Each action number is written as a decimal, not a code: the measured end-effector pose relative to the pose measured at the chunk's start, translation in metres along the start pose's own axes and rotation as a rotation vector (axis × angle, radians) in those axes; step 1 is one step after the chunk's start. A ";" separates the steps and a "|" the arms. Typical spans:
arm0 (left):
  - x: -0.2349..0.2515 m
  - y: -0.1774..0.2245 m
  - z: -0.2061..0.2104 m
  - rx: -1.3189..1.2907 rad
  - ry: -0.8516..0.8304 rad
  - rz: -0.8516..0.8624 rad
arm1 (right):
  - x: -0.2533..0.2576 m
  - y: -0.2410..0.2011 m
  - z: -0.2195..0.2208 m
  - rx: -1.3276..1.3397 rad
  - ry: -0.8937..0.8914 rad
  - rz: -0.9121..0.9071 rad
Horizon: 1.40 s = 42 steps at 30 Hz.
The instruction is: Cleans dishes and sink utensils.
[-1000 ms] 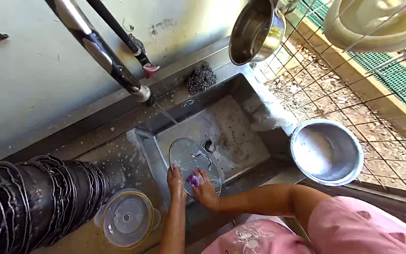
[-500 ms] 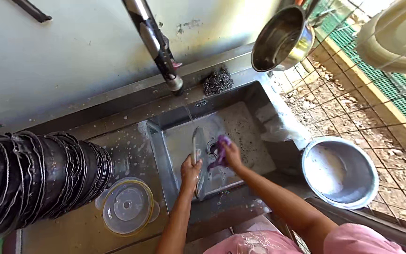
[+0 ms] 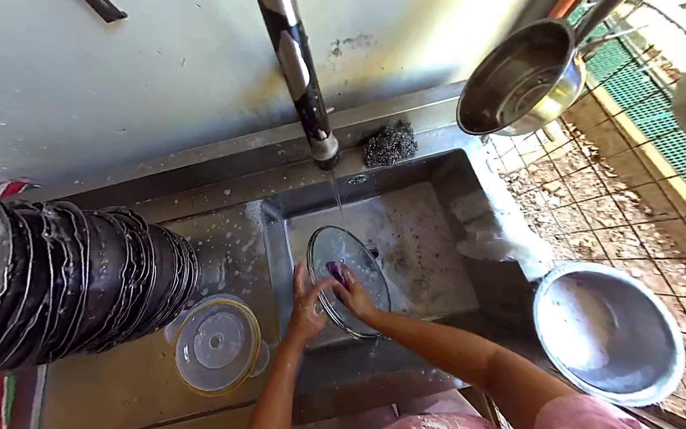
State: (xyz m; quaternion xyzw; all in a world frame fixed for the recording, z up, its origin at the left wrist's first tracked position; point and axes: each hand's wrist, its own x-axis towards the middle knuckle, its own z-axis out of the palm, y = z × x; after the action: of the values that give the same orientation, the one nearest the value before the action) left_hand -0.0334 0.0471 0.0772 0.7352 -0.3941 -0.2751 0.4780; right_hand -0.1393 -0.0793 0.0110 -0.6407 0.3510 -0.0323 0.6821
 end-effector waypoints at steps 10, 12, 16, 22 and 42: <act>0.018 -0.066 0.084 -0.474 0.433 -0.739 | 0.033 0.055 -0.026 -0.734 -0.231 -0.218; 0.011 -0.066 0.079 -0.410 0.356 -0.713 | 0.055 0.056 -0.072 -0.857 -0.206 -0.031; 0.016 -0.062 0.078 -0.452 0.331 -0.657 | 0.112 0.038 -0.081 -0.715 0.156 0.179; 0.015 -0.062 0.066 -0.552 0.373 -0.556 | 0.037 0.034 0.025 -0.275 -0.062 -0.473; 0.022 -0.034 0.049 -0.201 0.354 -0.469 | 0.134 -0.020 -0.011 -0.545 0.392 -0.606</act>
State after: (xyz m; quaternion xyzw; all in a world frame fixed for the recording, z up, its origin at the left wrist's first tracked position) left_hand -0.0490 0.0124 0.0260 0.7914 -0.0952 -0.2832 0.5332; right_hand -0.0358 -0.1584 -0.0294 -0.8525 0.2657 -0.2577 0.3691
